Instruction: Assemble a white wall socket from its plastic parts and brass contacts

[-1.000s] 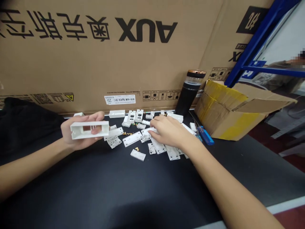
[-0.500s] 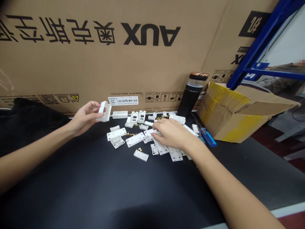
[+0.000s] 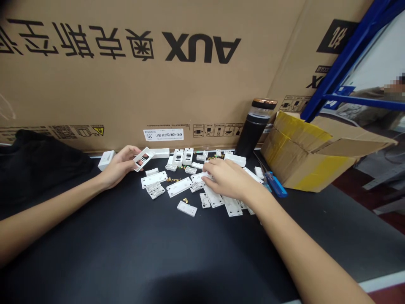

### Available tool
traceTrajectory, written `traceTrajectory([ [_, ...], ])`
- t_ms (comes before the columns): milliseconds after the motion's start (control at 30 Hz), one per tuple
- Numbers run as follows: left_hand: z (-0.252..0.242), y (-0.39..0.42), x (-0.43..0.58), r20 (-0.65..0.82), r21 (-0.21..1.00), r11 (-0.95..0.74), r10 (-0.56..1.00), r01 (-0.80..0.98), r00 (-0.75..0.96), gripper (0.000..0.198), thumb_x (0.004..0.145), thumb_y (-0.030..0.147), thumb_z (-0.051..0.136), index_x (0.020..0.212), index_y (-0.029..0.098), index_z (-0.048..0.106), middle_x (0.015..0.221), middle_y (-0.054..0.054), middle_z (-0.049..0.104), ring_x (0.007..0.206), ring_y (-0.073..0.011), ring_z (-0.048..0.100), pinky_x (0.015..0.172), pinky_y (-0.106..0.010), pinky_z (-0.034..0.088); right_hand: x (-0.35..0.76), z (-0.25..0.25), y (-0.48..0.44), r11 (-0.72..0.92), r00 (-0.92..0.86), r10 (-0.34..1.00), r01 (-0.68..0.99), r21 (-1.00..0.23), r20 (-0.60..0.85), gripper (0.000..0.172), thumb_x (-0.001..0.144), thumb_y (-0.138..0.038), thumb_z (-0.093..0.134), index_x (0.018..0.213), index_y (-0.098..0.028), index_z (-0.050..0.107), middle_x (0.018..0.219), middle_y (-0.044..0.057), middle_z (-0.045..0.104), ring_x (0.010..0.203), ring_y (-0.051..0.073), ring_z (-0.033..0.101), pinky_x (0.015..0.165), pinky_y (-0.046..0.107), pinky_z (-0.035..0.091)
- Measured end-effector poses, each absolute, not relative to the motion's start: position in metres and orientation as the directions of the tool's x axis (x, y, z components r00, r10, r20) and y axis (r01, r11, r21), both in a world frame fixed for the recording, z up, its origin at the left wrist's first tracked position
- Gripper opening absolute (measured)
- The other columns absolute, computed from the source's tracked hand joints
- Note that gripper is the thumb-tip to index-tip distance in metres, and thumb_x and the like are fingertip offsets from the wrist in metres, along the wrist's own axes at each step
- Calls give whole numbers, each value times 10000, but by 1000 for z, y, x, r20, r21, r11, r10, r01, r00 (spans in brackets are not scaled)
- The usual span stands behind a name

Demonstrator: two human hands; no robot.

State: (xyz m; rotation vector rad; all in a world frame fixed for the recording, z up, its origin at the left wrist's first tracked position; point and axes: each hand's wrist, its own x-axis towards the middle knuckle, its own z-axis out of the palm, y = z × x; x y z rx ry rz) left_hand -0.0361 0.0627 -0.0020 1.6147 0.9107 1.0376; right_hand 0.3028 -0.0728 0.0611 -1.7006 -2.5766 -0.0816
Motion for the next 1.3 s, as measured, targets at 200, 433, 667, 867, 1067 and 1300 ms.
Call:
traceTrajectory([
  [200, -3, 62, -34, 202, 920, -308, 902, 241, 383, 260, 673, 238, 670, 927, 197, 636, 1113, -59, 698, 960, -217, 639, 833, -353, 503, 307, 48, -68, 455, -453, 888, 890, -10, 74, 299, 1027, -268, 440, 1110, -155, 703, 1129, 130, 682, 1016, 262, 655, 884, 392, 489],
  [433, -8, 65, -35, 270, 828, -393, 905, 401, 330, 213, 722, 304, 715, 896, 206, 641, 839, 1, 628, 784, -174, 579, 772, -324, 448, 306, 43, -67, 428, -426, 903, 903, -24, 60, 326, 1029, -284, 435, 1144, -157, 713, 1141, 128, 680, 1018, 267, 664, 886, 404, 502],
  [667, -12, 66, -36, 273, 787, -397, 910, 472, 311, 257, 793, 403, 709, 961, 221, 639, 991, -33, 709, 802, -185, 668, 771, -325, 485, 307, 45, -64, 425, -423, 905, 905, -19, 52, 321, 1025, -262, 441, 1088, -152, 736, 1110, 134, 689, 1011, 271, 661, 893, 411, 506],
  [867, -7, 63, -35, 268, 718, -386, 921, 579, 281, 131, 771, 308, 690, 866, 219, 699, 852, -29, 736, 761, -223, 679, 747, -344, 484, 310, 45, -63, 416, -415, 909, 907, -60, 42, 275, 994, -183, 466, 1029, -159, 738, 1085, 125, 699, 970, 246, 662, 848, 368, 500],
  [1067, -7, 63, -36, 269, 672, -406, 913, 619, 307, 101, 789, 286, 642, 820, 221, 713, 810, -26, 739, 766, -234, 674, 754, -354, 476, 312, 47, -62, 419, -416, 908, 905, -71, 50, 247, 976, -182, 482, 988, -170, 728, 1038, 103, 725, 915, 231, 667, 807, 350, 484],
  [1300, -13, 70, -39, 263, 694, -396, 917, 602, 299, 174, 847, 332, 600, 936, 211, 688, 976, -51, 755, 883, -253, 680, 825, -381, 475, 313, 52, -63, 390, -388, 921, 917, -87, 33, 253, 973, -213, 489, 982, -166, 737, 1011, 104, 738, 929, 247, 676, 811, 365, 490],
])
